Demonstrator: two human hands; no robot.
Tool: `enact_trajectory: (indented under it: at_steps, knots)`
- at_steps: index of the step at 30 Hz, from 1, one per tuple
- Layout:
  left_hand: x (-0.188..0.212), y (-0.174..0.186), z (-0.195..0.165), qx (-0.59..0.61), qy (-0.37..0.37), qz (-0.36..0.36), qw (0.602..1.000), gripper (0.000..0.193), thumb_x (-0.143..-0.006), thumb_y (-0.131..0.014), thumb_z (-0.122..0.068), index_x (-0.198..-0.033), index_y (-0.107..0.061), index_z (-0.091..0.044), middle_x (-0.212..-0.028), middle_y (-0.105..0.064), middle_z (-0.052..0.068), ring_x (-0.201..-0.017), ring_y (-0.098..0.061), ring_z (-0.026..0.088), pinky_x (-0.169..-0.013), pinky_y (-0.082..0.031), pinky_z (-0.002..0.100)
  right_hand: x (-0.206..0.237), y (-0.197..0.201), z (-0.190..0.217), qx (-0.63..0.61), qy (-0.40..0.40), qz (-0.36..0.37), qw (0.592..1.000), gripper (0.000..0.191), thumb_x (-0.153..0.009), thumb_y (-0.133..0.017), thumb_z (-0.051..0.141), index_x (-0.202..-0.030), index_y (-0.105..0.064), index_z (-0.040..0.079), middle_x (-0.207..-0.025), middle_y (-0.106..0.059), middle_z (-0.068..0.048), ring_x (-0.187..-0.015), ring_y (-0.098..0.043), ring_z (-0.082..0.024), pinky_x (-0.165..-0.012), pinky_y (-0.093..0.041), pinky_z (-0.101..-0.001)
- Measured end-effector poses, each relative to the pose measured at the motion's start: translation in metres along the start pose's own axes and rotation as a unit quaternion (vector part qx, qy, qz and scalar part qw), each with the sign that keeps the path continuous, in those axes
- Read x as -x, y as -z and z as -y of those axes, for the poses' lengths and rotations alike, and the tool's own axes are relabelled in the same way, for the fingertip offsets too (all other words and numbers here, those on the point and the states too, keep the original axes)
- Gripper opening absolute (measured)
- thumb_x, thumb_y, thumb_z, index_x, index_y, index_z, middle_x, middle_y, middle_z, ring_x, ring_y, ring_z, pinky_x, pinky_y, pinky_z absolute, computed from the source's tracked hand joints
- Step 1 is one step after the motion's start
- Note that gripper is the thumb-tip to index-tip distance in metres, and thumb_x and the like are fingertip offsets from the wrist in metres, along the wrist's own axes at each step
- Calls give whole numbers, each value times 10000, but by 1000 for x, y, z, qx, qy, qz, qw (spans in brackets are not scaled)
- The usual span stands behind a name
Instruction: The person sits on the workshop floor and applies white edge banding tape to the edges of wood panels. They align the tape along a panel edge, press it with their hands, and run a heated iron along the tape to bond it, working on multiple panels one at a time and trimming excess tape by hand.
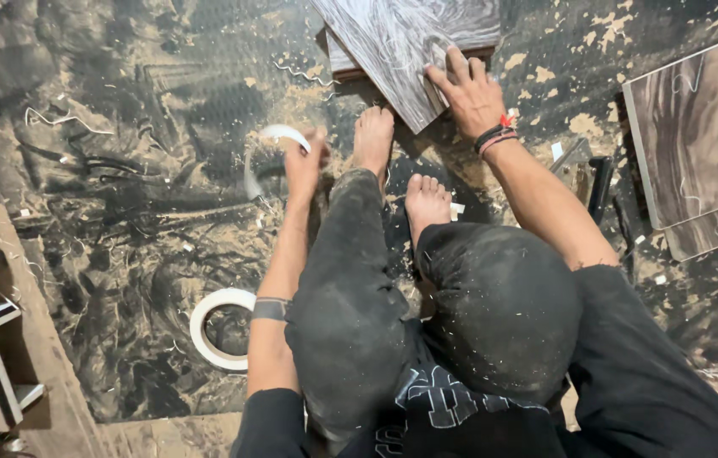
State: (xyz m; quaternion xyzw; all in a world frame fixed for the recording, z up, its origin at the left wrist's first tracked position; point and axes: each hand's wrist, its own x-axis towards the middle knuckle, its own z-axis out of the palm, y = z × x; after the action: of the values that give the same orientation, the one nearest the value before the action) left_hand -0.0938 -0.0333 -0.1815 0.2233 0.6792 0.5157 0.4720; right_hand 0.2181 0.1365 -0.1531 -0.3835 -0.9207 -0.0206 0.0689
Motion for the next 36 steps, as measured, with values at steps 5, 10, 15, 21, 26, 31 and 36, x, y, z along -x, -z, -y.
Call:
enact_trajectory:
  at_steps: [5,10,15,21,26,31,36]
  knots:
    - [-2,2,-112,-112,-110,-31,987,271,-1068,-587,-295,-1144,-684,-54,-725,-659,-8,-621,-656,71,-557,-537,272,-4,36,5,-15,43,-3,999,655,-757,-770,166,-1389,-601,188,-1446,-532,-131,-1091,-595,-292,-835,-520,-438]
    - [39,-10,-217,-303,-265,-11,915,249,-1117,-549,-311,-1153,-664,-93,-643,-611,30,-565,-612,132,-531,-431,343,-11,129,20,-41,95,-141,985,432,-866,-790,143,-1274,-648,132,-1257,-663,-51,-1040,-656,-239,-829,-498,-401]
    - [94,-20,-290,-280,-383,108,874,250,-1179,-612,-312,-1076,-644,-86,-761,-652,111,-651,-623,235,-631,-467,383,-8,216,20,-102,78,-195,972,274,-966,-760,93,-1220,-659,89,-1076,-690,-62,-954,-650,-266,-862,-490,-416]
    - [115,-36,-318,-309,-506,228,772,311,-1075,-750,-305,-1302,-700,-98,-911,-717,164,-767,-695,322,-708,-529,409,7,223,20,-140,46,-156,977,226,-992,-767,74,-1203,-687,91,-1028,-691,-86,-980,-672,-305,-828,-516,-421]
    - [100,-63,-267,-269,-494,265,783,218,-1062,-747,-247,-1256,-711,-155,-1094,-736,95,-946,-717,296,-793,-567,381,31,207,1,-306,-1,-144,941,253,-986,-790,4,-1203,-676,66,-1144,-707,-93,-1055,-691,-299,-922,-554,-402]
    - [97,-82,-227,-268,-462,238,811,251,-1039,-741,-201,-1277,-699,-134,-1086,-672,99,-1003,-684,301,-835,-549,393,45,201,-9,-340,7,-154,928,351,-953,-803,-2,-1274,-676,62,-1186,-713,-100,-1091,-667,-314,-957,-535,-406]
    - [95,-90,-225,-129,-450,258,845,242,-1066,-717,-138,-1302,-666,-115,-1161,-651,96,-1066,-675,297,-908,-552,401,48,199,-4,-380,-52,-134,914,336,-958,-752,-15,-1272,-681,81,-1166,-712,-82,-1066,-678,-277,-925,-570,-356]
